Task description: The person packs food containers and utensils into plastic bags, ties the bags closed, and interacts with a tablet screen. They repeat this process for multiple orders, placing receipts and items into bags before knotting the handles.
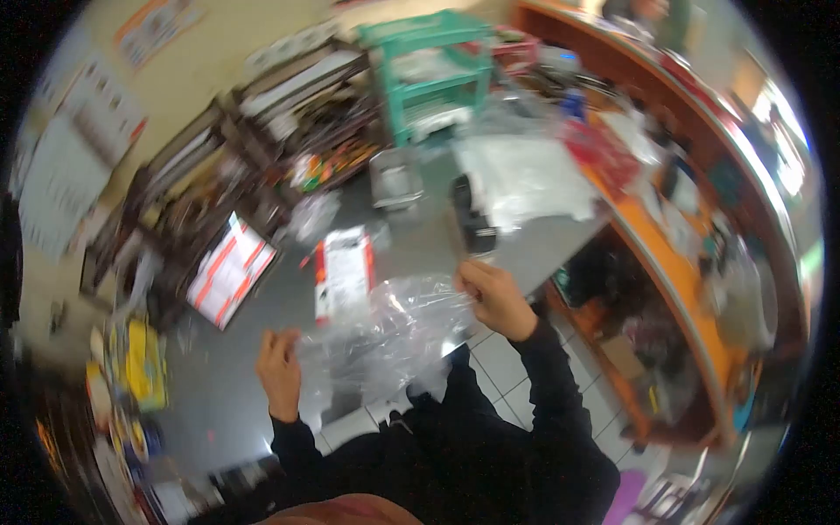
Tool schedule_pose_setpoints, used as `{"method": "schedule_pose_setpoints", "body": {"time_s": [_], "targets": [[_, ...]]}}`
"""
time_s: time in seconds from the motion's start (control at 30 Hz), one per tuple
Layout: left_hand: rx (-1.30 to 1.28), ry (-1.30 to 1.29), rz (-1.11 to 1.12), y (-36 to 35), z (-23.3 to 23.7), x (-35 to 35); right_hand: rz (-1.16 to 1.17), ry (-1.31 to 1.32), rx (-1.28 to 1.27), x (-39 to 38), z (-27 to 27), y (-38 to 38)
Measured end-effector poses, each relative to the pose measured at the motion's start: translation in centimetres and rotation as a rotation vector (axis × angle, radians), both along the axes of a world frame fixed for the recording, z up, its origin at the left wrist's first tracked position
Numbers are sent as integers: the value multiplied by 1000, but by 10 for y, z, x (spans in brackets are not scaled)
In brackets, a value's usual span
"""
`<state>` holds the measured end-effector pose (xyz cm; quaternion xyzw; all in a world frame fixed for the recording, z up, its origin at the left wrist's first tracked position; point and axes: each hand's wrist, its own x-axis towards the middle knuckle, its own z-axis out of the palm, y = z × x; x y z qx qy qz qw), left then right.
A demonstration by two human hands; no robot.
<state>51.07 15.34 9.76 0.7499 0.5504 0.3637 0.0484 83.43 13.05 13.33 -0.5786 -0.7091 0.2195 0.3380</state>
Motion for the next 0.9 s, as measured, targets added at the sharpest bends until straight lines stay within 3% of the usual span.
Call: {"method": "schedule_pose_setpoints", "body": {"time_s": [0.03,0.1,0.13,0.17,0.2,0.27,0.3,0.33,0.4,0.47,0.5,0.57,0.6,0.77,0.8,0.83,0.9], "targets": [[106,25,180,-7,2,-6,-53,-114,231,-19,10,6],[201,-132,252,-7,5,-11,-179,-278,720,-68,16,16],[-51,-517,139,-16,-12,-12,-49,-273,805,-87,2,8],[-276,-912,6,-23,-27,-11,484,225,373,-99,-20,-1],[-622,-1121,-112,-35,-6,-4,852,-14,722,-126,-3,0],[-514,-1481,37,-66,-19,-19,692,-414,-84,-157,-55,8],[-225,-1283,241,-75,-2,-41,680,-390,50,-149,-76,24],[49,-1057,426,-83,16,-67,810,-449,5,-150,-65,33],[355,-73,754,-92,10,-88,1075,-543,-107,-151,-45,50],[297,5,891,-97,24,-98,1501,-25,-316,-143,-102,49],[205,118,941,-98,33,-96,1763,-72,-268,-136,-103,68],[-111,140,812,-113,31,-96,1912,86,-503,-152,0,119],[-261,150,738,-121,28,-97,1615,18,-525,-141,19,152],[-730,-474,372,-158,-3,-90,1531,-940,-98,-151,-54,217],[-777,-554,310,-164,-3,-90,1702,-919,334,-151,-69,209],[-824,-631,250,-169,-2,-90,1788,-877,468,-154,-84,208],[-681,-976,235,-181,2,-84,1797,-994,491,-171,-94,207]]}}
